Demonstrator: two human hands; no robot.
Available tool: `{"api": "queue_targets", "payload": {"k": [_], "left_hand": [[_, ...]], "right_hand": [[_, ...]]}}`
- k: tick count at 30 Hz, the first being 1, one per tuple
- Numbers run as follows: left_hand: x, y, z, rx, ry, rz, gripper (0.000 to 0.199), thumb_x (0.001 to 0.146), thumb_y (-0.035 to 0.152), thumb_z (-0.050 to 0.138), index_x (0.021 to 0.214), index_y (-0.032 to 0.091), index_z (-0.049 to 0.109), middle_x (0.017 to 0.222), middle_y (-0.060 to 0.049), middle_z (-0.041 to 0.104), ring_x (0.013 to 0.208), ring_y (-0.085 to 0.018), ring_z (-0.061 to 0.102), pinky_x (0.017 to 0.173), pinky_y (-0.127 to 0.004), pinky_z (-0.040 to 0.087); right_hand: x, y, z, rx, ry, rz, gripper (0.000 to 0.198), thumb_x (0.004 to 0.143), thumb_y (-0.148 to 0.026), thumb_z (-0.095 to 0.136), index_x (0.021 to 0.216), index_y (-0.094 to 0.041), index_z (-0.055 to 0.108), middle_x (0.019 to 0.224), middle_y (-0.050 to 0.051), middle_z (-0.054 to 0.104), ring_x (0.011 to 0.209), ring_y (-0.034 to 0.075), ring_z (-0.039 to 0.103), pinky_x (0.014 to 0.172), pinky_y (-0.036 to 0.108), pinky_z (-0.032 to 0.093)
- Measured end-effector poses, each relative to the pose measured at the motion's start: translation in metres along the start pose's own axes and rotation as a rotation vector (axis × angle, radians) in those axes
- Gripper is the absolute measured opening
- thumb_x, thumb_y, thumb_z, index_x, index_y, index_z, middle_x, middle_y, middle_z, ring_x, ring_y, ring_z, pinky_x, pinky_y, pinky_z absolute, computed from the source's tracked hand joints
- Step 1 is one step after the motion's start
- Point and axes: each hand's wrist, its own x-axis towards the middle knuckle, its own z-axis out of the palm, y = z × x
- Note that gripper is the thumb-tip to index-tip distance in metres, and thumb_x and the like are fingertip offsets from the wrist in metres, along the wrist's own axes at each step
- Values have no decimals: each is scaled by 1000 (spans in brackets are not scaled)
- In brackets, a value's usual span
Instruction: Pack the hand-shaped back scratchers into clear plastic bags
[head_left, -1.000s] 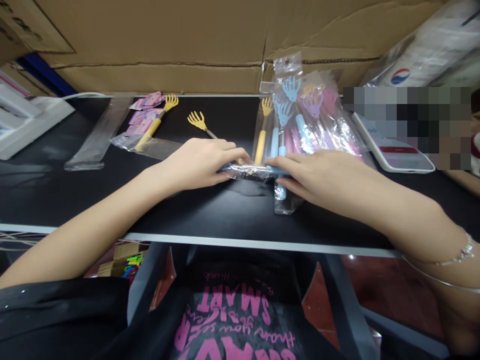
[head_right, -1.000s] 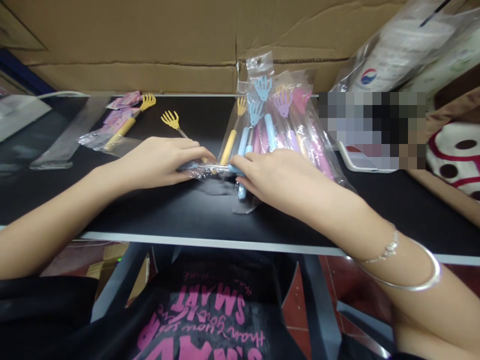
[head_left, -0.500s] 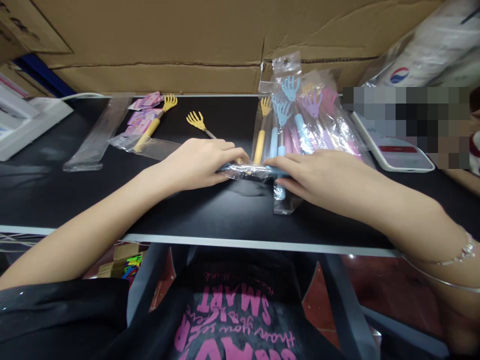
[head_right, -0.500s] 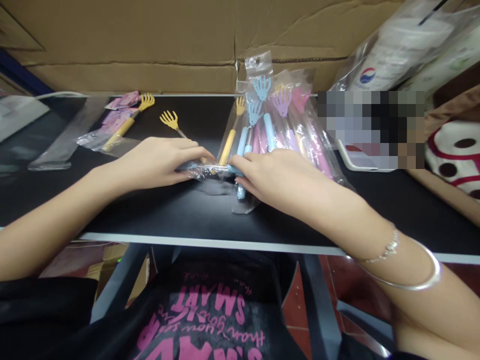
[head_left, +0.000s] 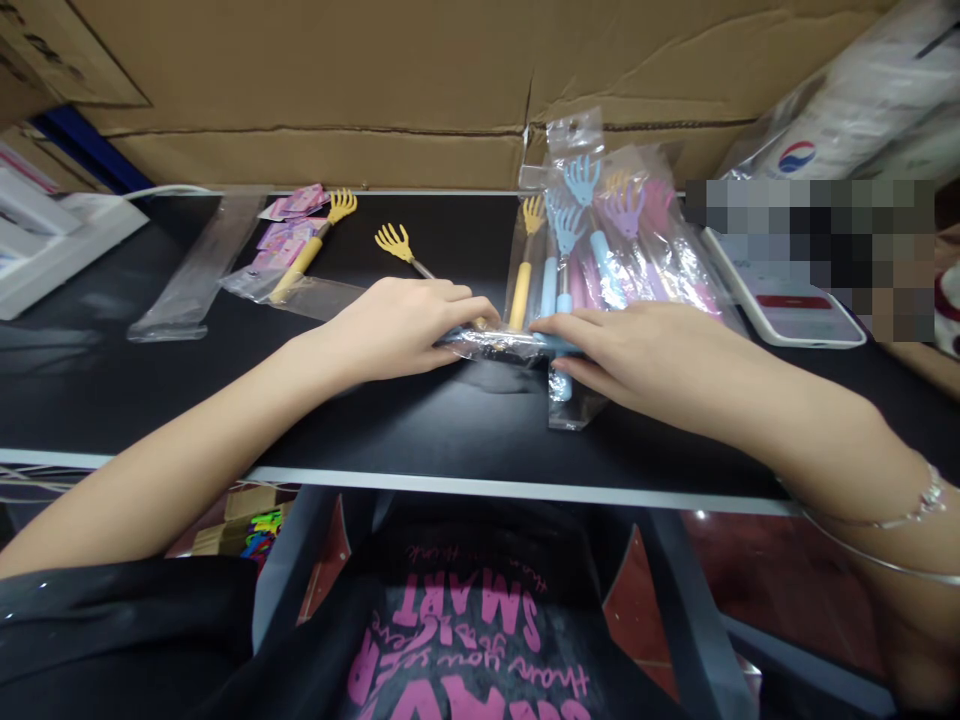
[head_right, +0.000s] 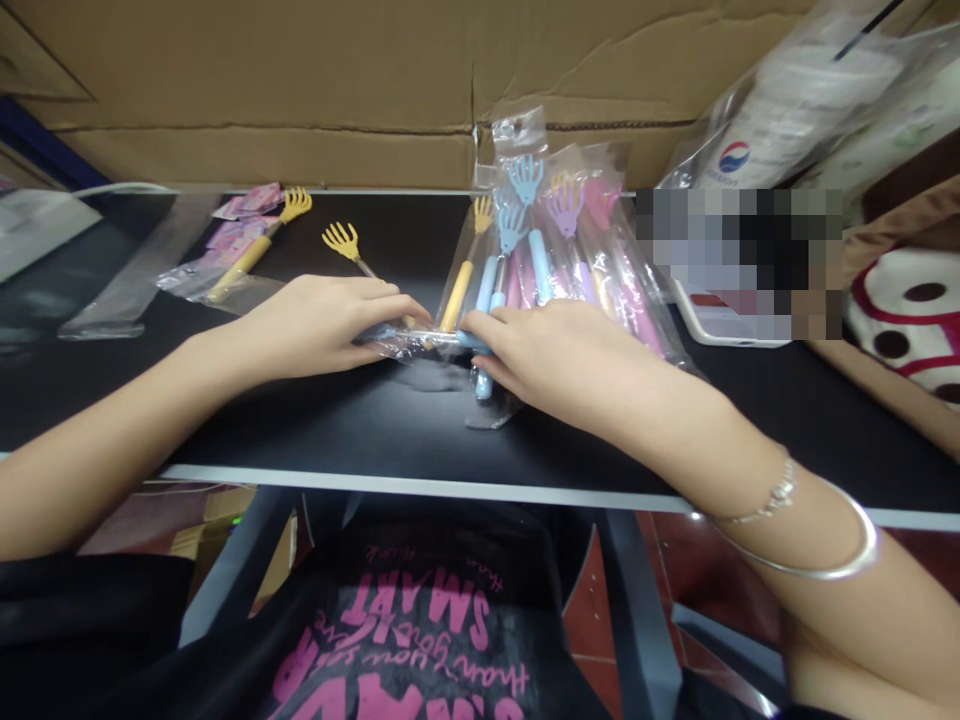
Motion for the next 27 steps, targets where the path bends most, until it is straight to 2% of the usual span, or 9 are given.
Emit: {"api": "queue_targets", "payload": {"k": [27], "left_hand": [[0,1,-1,9,-16,-19,32,89,30,44,118,24,57,107,-2,66,96,-18,63,75,-25,46]], "right_hand": [[0,-1,0,-12,11,-5,34,96,-35,38,121,-20,56,90,5,70,55,14,55,55,29,23]]}}
